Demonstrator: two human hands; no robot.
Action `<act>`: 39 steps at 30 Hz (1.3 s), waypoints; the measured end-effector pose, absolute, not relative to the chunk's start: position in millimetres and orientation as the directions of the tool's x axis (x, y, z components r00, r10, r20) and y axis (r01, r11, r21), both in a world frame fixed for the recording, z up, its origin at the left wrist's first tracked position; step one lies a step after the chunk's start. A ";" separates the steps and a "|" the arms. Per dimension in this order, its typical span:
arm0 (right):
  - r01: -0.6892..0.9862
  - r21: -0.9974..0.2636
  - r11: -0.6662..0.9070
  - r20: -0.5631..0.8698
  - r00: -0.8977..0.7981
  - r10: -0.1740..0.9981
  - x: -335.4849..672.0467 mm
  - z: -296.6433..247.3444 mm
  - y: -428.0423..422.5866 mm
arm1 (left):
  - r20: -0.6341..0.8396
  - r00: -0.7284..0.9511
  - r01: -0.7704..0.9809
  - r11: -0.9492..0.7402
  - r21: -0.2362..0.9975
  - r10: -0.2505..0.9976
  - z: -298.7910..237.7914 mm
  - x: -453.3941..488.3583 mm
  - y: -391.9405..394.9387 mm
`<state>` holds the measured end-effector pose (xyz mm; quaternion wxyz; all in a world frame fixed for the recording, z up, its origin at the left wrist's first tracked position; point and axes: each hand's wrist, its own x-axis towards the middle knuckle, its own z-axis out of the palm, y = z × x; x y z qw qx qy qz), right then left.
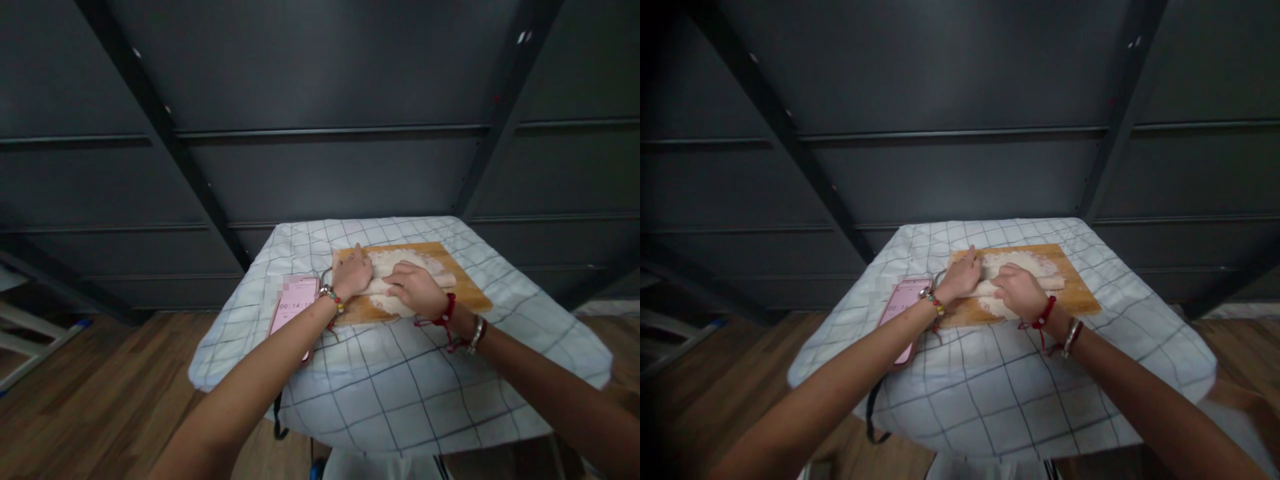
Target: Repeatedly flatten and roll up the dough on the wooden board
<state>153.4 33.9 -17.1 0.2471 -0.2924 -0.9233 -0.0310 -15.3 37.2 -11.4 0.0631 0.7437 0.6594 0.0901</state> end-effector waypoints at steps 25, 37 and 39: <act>0.088 -0.003 0.996 0.297 -0.951 0.085 170.2 9.0 64.8 | 0.089 0.074 0.989 -0.085 0.122 0.993 -1.6 -13.9 26.5; 0.058 0.049 0.997 0.404 -0.914 0.033 183.6 3.4 70.2 | 0.104 0.041 0.986 -0.057 0.160 0.994 -8.6 -17.3 30.7; 0.050 0.060 0.997 0.401 -0.916 0.022 186.7 5.3 70.5 | 0.102 0.031 0.988 -0.046 0.150 0.994 -8.8 -17.0 31.1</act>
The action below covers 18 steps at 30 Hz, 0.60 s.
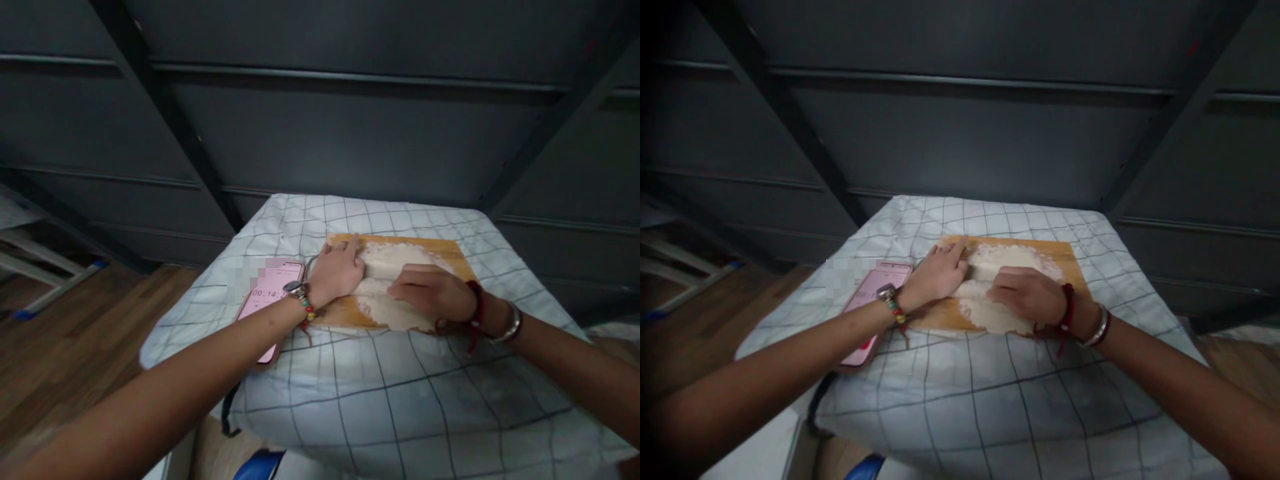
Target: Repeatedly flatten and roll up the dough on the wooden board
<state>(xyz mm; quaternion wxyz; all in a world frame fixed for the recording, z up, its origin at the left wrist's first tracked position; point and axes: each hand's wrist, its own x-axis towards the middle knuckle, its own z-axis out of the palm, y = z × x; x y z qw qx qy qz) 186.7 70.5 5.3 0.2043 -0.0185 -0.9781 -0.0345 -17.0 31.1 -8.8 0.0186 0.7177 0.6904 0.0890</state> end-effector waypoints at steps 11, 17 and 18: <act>0.015 -0.113 0.993 0.391 -0.918 0.058 205.5 3.1 76.3 | 0.078 0.018 0.992 -0.028 0.123 0.997 -9.3 -18.0 33.6; 0.172 -0.301 0.938 0.398 -0.871 0.288 200.3 2.0 88.9 | 0.088 0.000 0.991 -0.012 0.132 0.996 -9.6 -15.7 35.8; 0.181 -0.294 0.938 0.394 -0.871 0.292 198.7 0.7 90.1 | 0.089 -0.002 0.991 -0.010 0.136 0.996 -9.7 -15.5 36.1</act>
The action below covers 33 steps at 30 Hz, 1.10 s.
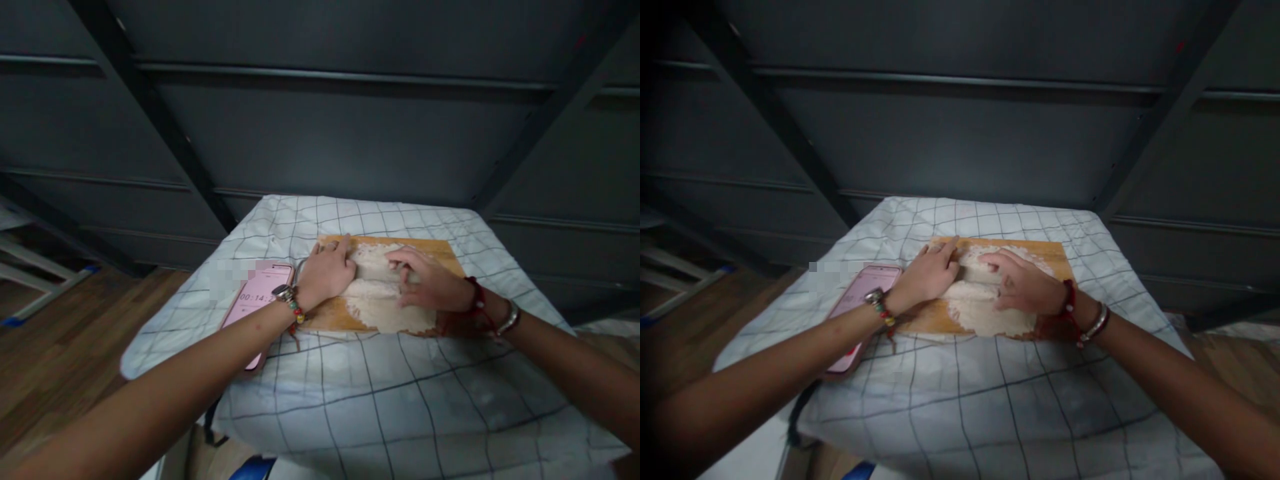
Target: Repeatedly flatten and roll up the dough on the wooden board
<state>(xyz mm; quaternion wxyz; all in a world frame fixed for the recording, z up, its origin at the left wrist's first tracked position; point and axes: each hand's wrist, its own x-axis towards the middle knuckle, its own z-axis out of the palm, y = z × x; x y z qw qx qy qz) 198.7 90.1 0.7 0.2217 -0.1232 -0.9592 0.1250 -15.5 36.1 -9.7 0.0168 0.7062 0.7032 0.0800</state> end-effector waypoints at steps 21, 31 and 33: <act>0.391 -0.342 0.854 0.392 -0.767 0.508 187.1 -4.2 70.8 | 0.125 0.026 0.988 -0.045 0.149 0.992 -12.9 -16.8 40.9; 0.431 -0.459 0.777 0.345 -0.719 0.603 181.3 -4.4 75.2 | 0.124 0.011 0.989 -0.029 0.146 0.992 -9.3 -15.7 40.9; 0.459 -0.495 0.738 0.308 -0.701 0.643 179.3 -5.5 77.5 | 0.119 -0.003 0.988 -0.015 0.151 0.993 -8.6 -15.4 40.7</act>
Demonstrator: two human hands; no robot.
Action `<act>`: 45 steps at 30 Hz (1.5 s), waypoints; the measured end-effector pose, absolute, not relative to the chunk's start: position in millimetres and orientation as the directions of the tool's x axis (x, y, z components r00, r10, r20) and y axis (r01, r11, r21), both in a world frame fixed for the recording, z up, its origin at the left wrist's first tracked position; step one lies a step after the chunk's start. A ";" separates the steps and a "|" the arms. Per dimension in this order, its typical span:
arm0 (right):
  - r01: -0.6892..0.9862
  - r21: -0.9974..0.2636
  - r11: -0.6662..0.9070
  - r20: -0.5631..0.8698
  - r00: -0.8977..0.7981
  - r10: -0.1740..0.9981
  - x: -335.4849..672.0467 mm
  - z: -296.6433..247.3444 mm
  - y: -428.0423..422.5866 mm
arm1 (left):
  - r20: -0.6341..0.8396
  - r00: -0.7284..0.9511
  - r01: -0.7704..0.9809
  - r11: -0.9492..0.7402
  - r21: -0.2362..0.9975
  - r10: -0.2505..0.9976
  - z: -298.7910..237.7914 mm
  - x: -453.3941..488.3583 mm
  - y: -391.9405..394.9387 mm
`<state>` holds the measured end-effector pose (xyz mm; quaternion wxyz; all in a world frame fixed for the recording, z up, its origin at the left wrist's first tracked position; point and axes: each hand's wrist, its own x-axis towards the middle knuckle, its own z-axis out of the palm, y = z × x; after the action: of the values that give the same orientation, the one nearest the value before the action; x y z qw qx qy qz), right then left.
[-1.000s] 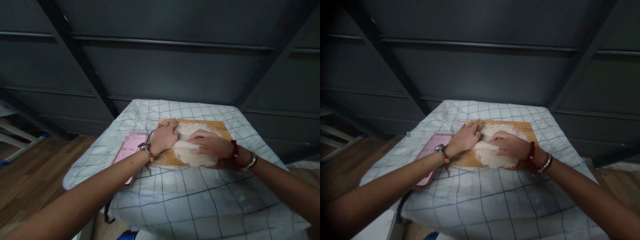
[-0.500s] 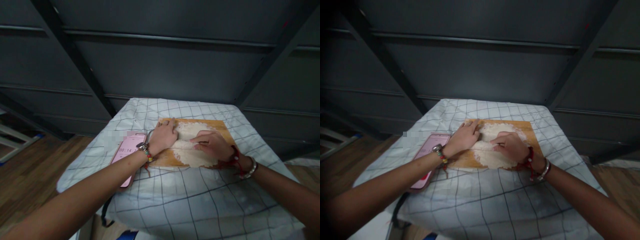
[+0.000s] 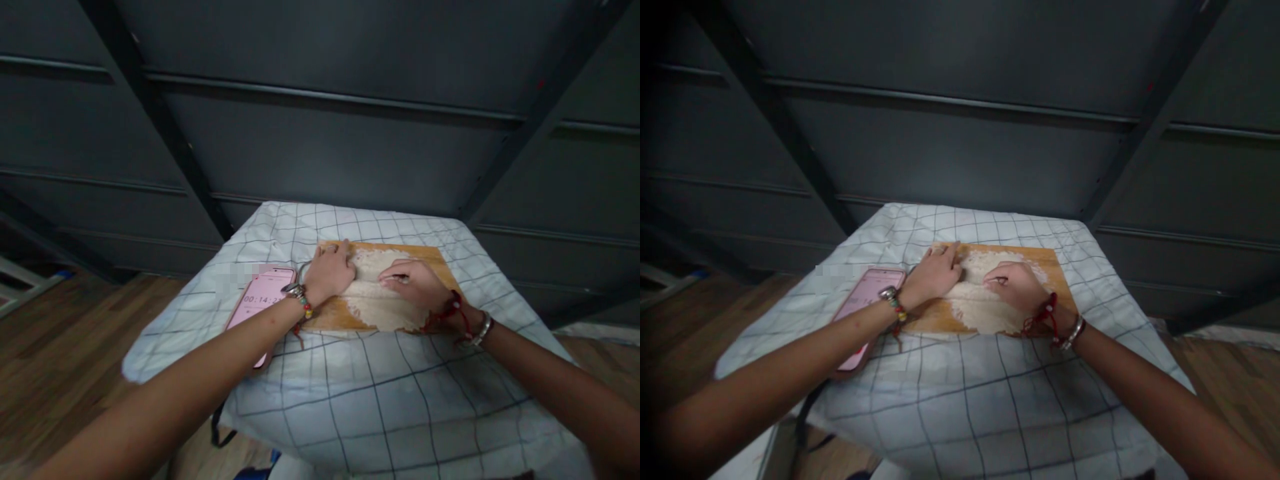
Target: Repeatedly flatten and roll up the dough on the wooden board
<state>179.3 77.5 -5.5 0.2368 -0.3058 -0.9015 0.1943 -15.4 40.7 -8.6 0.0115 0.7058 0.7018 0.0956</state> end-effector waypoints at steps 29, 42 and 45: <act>0.672 -0.422 0.609 0.189 -0.591 0.784 175.9 -30.4 150.1 | 0.144 -0.030 0.969 -0.007 0.248 0.989 -7.1 -14.6 34.6; 0.829 -0.282 0.483 -0.242 -0.548 0.800 169.0 -7.3 165.0 | 0.140 -0.051 0.969 0.016 0.246 0.989 -8.5 -14.0 36.6; 0.788 -0.375 0.487 -0.235 -0.590 0.773 176.1 -2.8 162.4 | 0.140 -0.052 0.969 0.017 0.245 0.989 -9.5 -14.5 38.2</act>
<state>176.1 162.4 -2.8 -0.0173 -0.4526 -0.8622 0.2267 -14.5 38.2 -9.5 0.0350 0.6875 0.7121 0.1381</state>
